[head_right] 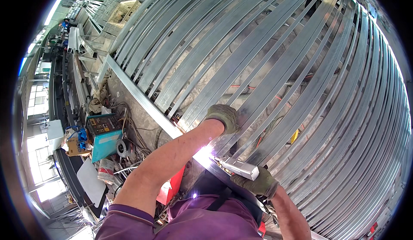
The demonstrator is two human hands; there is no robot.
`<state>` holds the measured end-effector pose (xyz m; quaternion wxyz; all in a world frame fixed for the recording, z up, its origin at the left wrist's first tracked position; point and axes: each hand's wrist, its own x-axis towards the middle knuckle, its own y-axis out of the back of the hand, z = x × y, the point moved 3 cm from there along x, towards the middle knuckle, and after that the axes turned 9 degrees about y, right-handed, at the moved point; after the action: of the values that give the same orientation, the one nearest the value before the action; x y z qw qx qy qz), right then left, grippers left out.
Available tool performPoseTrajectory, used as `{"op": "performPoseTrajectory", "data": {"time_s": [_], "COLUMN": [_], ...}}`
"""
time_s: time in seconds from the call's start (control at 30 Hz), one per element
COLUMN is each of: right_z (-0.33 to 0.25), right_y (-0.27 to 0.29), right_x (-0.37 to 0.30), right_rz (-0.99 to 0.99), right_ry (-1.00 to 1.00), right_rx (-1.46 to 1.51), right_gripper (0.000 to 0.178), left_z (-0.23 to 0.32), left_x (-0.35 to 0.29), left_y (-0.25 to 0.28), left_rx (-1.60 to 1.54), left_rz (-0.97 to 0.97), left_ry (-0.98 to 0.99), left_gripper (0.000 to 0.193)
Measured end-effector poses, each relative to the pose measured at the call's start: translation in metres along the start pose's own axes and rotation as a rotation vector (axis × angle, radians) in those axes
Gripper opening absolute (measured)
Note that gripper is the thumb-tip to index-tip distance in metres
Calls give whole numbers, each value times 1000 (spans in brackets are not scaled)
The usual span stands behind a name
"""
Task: The person welds a metal frame using a handheld welding tool, creating bright sparks as they move along the joints. The person wears gloves and a purple shirt while working in a workshop environment.
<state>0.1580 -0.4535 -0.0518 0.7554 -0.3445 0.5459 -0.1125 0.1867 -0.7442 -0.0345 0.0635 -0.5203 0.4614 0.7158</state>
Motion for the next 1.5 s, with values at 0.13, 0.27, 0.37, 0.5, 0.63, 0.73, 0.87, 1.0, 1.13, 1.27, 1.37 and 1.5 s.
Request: {"op": "performPoseTrajectory", "data": {"time_s": [0.13,0.27,0.37,0.5,0.63,0.73,0.87,1.0,1.13,1.27,1.37,1.5], "right_z": [-10,-10,-11,-13,-12,-10,-10,-11,-13,-12,-13,-12], "right_y": [-19,-19,-21,-38,-27,-18,-12,-28,-25,-18,-20,-11], "right_x": [-13,-16,-21,-30,-28,-24,-19,-26,-29,-28,-28,-26], "right_rz": [-146,-143,-96,-66,-45,-69,-107,-131,-98,-85,-104,-93], "right_ry": [272,343,412,459,461,453,423,357,408,390,383,370], "right_rx": [-1226,-1233,-1298,-1294,-1293,-1273,-1300,-1103,-1317,-1320,-1291,-1287], "right_gripper": [54,55,52,50,50,51,55,58,58,59,58,58], "left_z": [0,0,1,-1,0,0,-1,-1,-1,-2,-1,-2], "left_x": [-2,-4,-6,-6,-7,-8,-5,-5,-7,-5,-5,-4], "left_y": [2,5,7,4,7,8,5,5,7,6,6,5], "left_rx": [-14,-8,-13,-18,-23,-24,-21,-12,-15,-15,-11,-18], "left_rz": [-4,-15,-17,-6,-10,-12,-2,-14,-16,-7,-20,-5], "left_ry": [10,12,20,15,31,25,17,11,15,20,25,21], "left_gripper": [62,62,62,62,62,62,62,61,62,63,62,62]}}
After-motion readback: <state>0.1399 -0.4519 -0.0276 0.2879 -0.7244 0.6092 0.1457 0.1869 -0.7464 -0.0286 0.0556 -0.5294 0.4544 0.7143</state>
